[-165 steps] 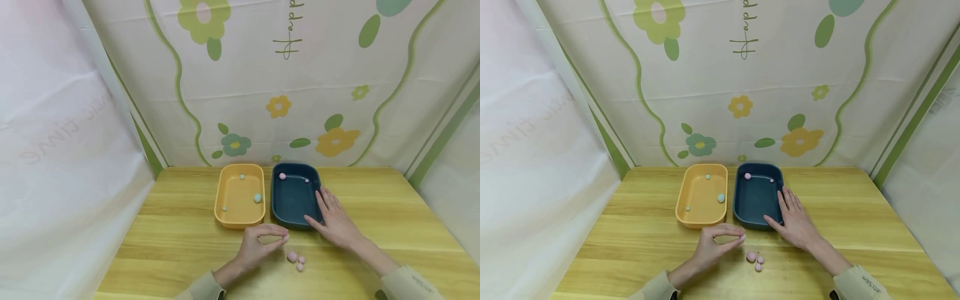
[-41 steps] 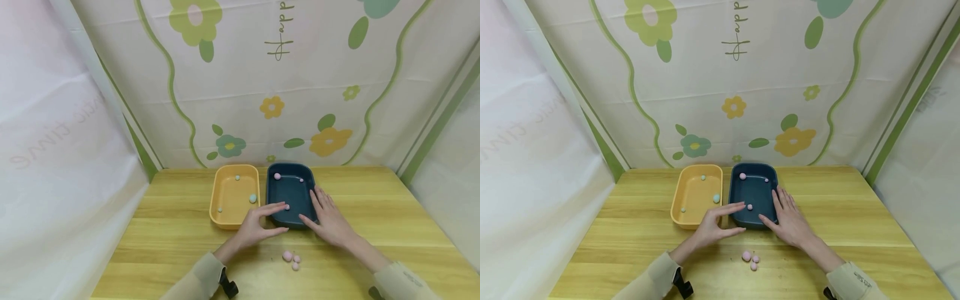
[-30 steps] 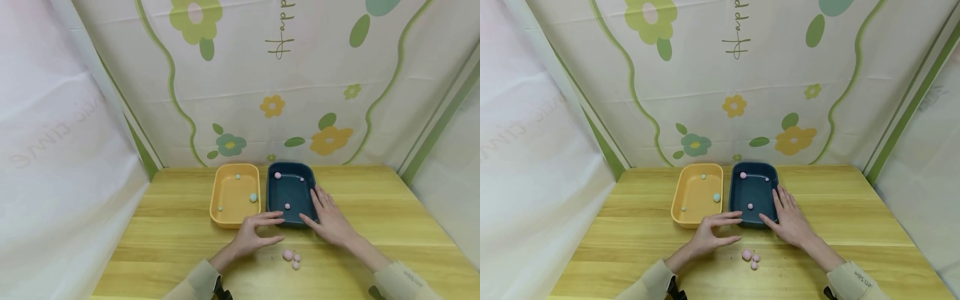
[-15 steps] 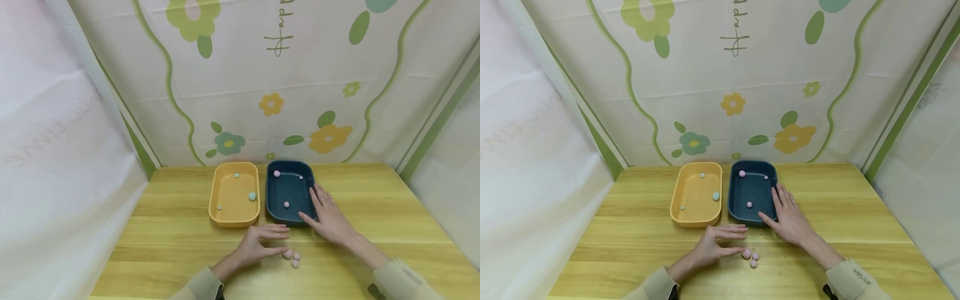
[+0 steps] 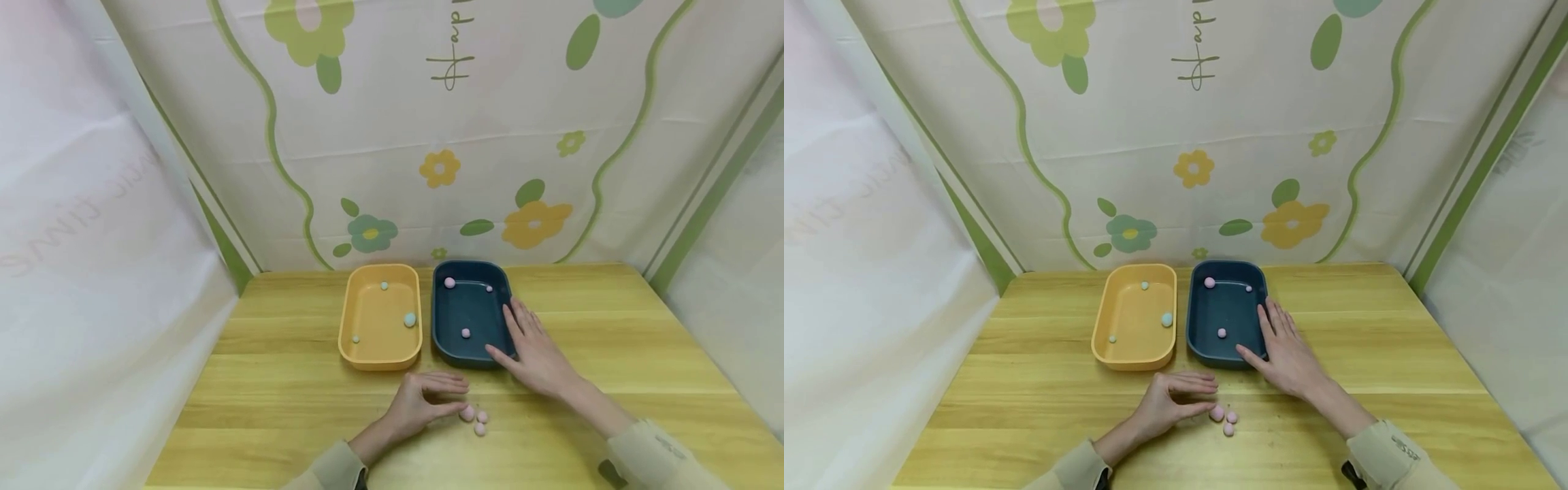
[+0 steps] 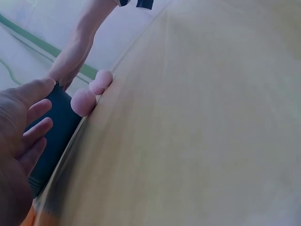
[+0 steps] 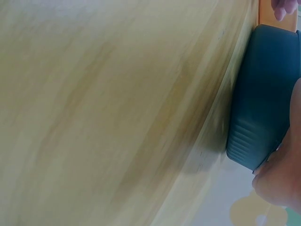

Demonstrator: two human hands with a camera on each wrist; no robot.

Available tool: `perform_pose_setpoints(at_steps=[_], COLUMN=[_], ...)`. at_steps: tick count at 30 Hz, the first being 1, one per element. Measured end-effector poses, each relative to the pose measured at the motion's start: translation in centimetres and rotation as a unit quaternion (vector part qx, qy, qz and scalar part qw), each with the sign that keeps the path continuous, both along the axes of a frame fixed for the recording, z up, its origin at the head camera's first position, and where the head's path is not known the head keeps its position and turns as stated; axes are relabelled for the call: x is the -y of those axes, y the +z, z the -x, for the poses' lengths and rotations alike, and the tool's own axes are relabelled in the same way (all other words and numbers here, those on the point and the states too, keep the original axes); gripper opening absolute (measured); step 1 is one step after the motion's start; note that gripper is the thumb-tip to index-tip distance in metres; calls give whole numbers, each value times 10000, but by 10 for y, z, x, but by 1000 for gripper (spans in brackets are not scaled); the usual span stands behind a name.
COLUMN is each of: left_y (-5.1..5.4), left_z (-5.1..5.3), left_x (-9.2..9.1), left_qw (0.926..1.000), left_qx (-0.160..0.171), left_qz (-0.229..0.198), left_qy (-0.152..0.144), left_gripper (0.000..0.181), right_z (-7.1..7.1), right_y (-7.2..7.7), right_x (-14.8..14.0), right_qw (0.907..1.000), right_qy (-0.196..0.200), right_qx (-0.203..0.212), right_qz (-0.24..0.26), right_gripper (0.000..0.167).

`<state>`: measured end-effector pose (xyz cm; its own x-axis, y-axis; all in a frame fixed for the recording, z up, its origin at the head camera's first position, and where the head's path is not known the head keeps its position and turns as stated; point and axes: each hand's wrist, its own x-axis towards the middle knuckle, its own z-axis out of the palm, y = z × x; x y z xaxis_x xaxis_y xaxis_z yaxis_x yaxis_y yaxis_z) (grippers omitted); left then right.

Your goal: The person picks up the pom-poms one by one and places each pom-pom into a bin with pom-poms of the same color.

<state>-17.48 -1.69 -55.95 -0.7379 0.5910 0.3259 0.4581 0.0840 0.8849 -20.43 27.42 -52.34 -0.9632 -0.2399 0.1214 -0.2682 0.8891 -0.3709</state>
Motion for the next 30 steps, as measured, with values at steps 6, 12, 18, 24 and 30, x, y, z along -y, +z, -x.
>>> perform_pose_setpoints(at_steps=[6, 12, 18, 24, 30], left_y=[-2, -8, -15, -16, -15], left_z=[-3, -3, 0, -1, -3], left_x=[0, 1, -2, -4, -3], left_qw=[9994, 9973, 9991, 9995, 9989], left_qx=[315, 635, 140, -1, -27], left_qz=[86, 217, 270, 282, 428], left_qy=[-134, -300, -304, -168, -163], left_gripper=[33, 34, 26, 22, 22], right_z=[-1, 0, -1, -1, 0], right_y=[-1, -2, -3, -2, -1], right_x=[1, 0, -1, -1, 0], right_qw=[10000, 10000, 10000, 10000, 10000], right_qy=[-1, -8, -17, 34, 15], right_qx=[24, 50, -12, 11, 32], right_qz=[16, 38, 91, 61, 63], right_gripper=[101, 102, 102, 102, 102])
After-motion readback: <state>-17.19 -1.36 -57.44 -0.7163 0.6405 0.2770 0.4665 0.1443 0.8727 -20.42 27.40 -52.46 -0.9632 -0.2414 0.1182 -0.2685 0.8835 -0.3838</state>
